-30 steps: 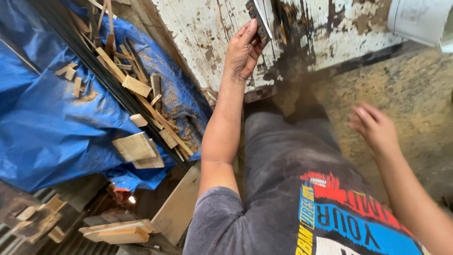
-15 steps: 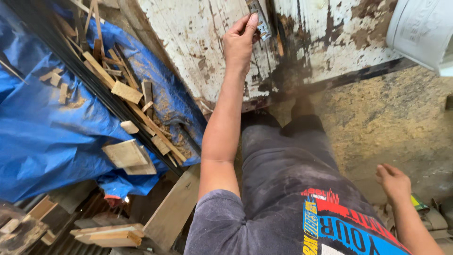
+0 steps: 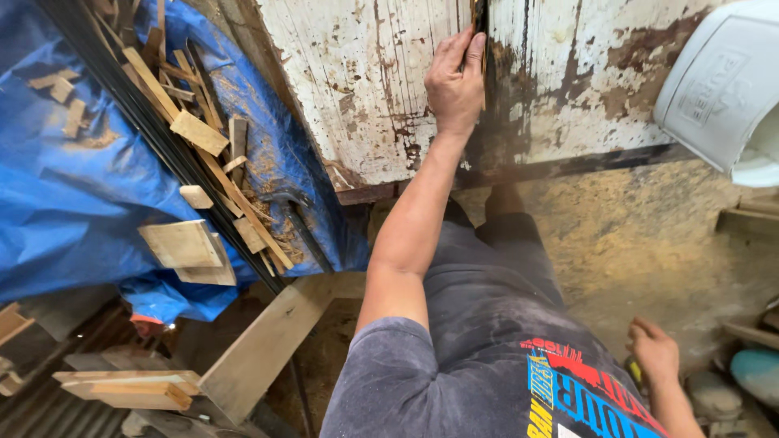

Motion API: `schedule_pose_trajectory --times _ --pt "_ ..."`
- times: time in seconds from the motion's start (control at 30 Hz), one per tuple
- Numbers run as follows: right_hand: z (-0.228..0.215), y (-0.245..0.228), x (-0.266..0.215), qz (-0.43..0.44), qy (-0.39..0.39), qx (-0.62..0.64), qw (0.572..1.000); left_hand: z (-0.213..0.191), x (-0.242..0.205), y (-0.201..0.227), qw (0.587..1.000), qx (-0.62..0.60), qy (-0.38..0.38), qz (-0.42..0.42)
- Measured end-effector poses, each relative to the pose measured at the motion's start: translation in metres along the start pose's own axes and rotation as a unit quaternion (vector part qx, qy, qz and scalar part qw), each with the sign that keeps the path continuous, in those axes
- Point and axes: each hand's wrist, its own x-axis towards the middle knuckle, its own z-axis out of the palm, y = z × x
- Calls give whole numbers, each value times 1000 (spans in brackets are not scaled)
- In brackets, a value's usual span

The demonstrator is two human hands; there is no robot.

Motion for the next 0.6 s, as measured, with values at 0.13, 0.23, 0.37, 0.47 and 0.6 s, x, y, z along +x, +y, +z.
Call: schedule_pose_trajectory --times 0.13,0.23,0.37,0.47,0.6 --pt "-3 3 0 17 -10 26 999 7 -4 -4 1000 -4 7 -10" --pt "-2 5 8 20 -27 22 999 7 -2 -6 999 -5 22 39" --pt "-11 9 12 -9 -18 -17 1000 -15 -8 -6 996 34 50 64" --pt "-14 0 22 -29 8 53 998 -27 3 -1 991 -60 28 -120" --pt "-11 3 27 -18 -2 -14 1000 -45 0 -4 966 -206 -13 -157"
